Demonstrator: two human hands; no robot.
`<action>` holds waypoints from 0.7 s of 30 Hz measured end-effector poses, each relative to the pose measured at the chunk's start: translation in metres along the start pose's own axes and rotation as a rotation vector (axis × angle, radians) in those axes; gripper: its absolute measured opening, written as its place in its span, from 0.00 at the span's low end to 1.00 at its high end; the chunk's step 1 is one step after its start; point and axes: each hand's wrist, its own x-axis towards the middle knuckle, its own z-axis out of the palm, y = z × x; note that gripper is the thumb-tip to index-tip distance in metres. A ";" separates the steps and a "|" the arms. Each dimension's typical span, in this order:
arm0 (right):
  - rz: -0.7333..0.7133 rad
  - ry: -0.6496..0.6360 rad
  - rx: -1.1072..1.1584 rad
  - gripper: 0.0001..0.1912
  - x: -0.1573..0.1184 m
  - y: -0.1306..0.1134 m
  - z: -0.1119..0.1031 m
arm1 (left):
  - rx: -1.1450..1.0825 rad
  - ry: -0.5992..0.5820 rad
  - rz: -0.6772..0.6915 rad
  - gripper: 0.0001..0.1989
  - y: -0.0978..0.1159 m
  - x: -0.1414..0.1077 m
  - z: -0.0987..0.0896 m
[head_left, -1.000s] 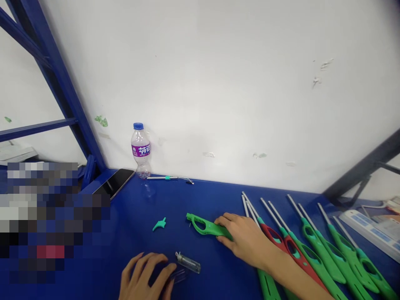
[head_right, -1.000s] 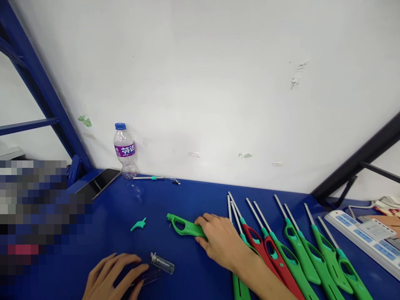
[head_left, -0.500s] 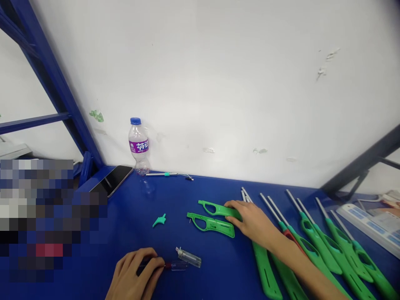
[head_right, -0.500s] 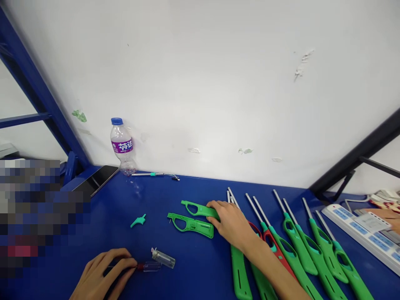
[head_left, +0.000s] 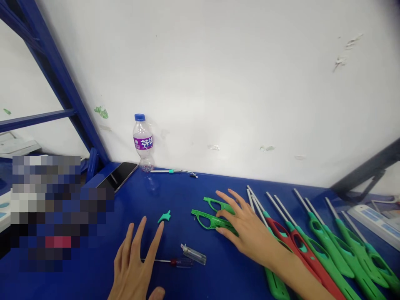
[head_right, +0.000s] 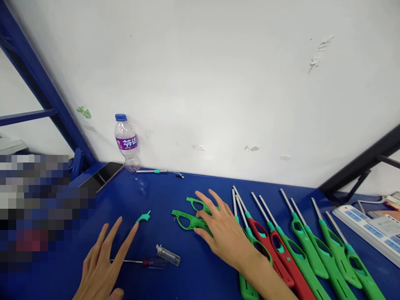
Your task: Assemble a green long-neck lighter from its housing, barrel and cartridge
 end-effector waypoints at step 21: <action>-0.266 0.075 0.099 0.13 0.190 -0.044 0.032 | 0.105 0.100 -0.001 0.34 -0.022 -0.012 0.022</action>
